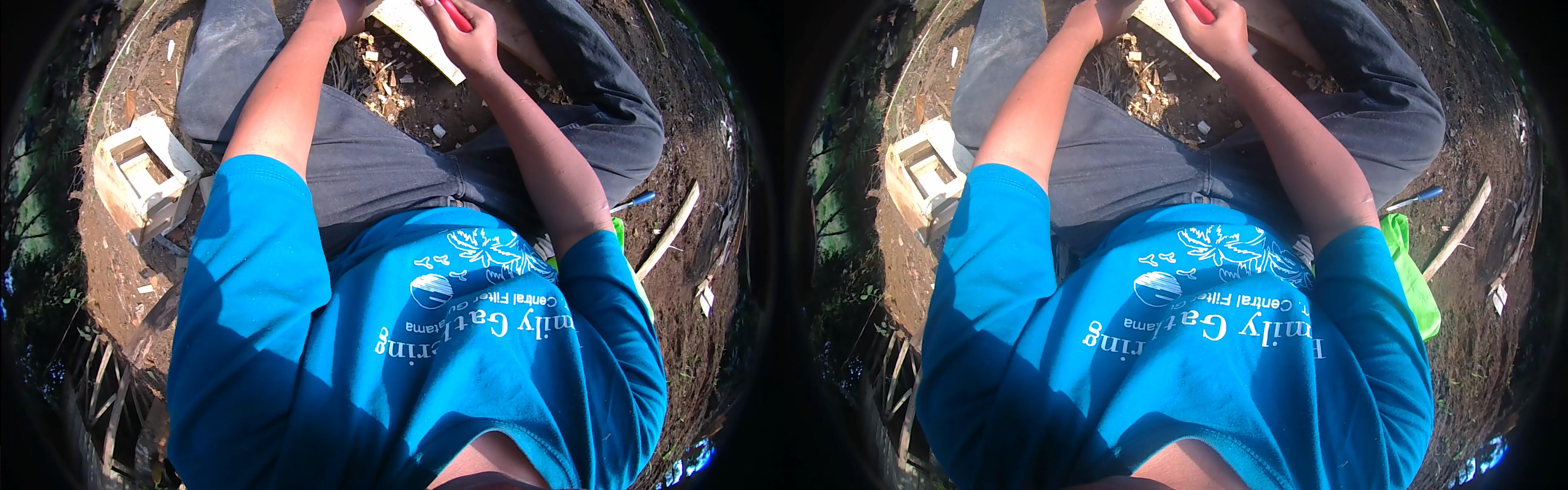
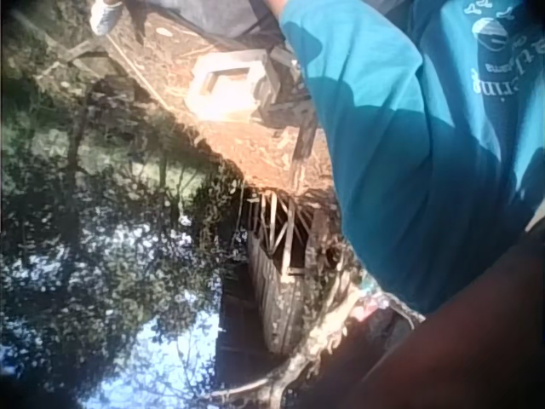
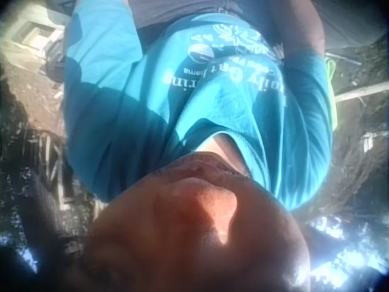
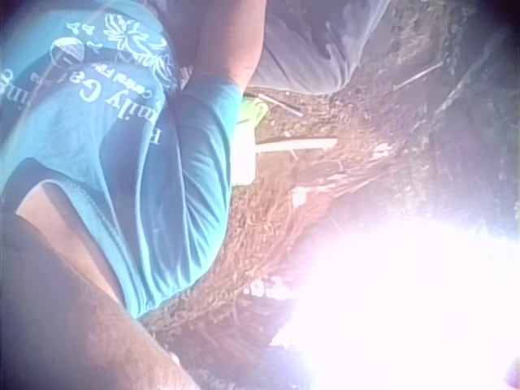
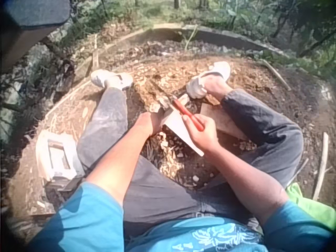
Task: The person saws through a piece of wood held between their feet and hands using a handsaw.
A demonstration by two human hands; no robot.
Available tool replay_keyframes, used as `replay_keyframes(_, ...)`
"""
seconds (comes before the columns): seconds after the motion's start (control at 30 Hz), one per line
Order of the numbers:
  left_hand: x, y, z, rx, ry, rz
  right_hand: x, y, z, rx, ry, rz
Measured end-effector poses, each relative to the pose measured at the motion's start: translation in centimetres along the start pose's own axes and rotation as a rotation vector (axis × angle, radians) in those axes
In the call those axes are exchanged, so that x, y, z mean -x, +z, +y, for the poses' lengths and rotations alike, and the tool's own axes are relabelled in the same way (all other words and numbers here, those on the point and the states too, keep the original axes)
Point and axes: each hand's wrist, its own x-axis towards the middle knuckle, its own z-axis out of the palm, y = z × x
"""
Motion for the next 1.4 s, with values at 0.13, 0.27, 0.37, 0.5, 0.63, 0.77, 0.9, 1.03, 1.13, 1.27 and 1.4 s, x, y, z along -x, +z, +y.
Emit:
replay_keyframes(0.13,0.3,-0.2,0.1,-0.003,0.02,-0.008,0.1,-0.1,-0.2,-0.006,-0.009,-0.013)
replay_keyframes(0.27,0.0,0.2,-0.3,0.023,0.044,-0.006,0.3,-0.1,-0.1,-0.005,-0.021,-0.023)
replay_keyframes(0.37,0.3,-0.3,0.7,0.086,-0.017,-0.013,0.3,-0.2,0.1,0.014,0.0,-0.036)
replay_keyframes(0.5,-0.1,1.9,-0.5,0.175,-0.143,0.033,0.5,0.6,0.0,0.068,-0.015,-0.11)
replay_keyframes(0.63,0.4,1.3,1.0,0.244,-0.201,0.112,0.0,0.8,0.4,0.096,-0.034,-0.078)
replay_keyframes(0.77,-0.1,1.9,0.7,0.298,-0.224,0.132,0.0,1.2,-0.7,0.106,-0.016,-0.084)
replay_keyframes(0.9,-0.6,2.3,-0.3,0.31,-0.172,0.14,-0.3,0.5,-2.6,0.264,-0.027,-0.141)
replay_keyframes(1.03,-1.4,2.4,-0.6,0.313,-0.2,0.072,1.0,-2.1,-1.1,0.39,-0.044,-0.228)
replay_keyframes(1.13,-0.6,1.6,0.2,0.303,-0.25,0.066,3.8,-5.4,-3.2,0.312,0.063,-0.264)
replay_keyframes(1.27,-0.8,1.5,-0.5,0.409,-0.189,0.047,9.2,-10.3,-4.3,0.37,0.026,-0.274)
replay_keyframes(1.4,-0.4,1.5,-0.5,0.353,-0.227,0.112,11.7,-12.7,-7.3,0.262,0.174,-0.206)
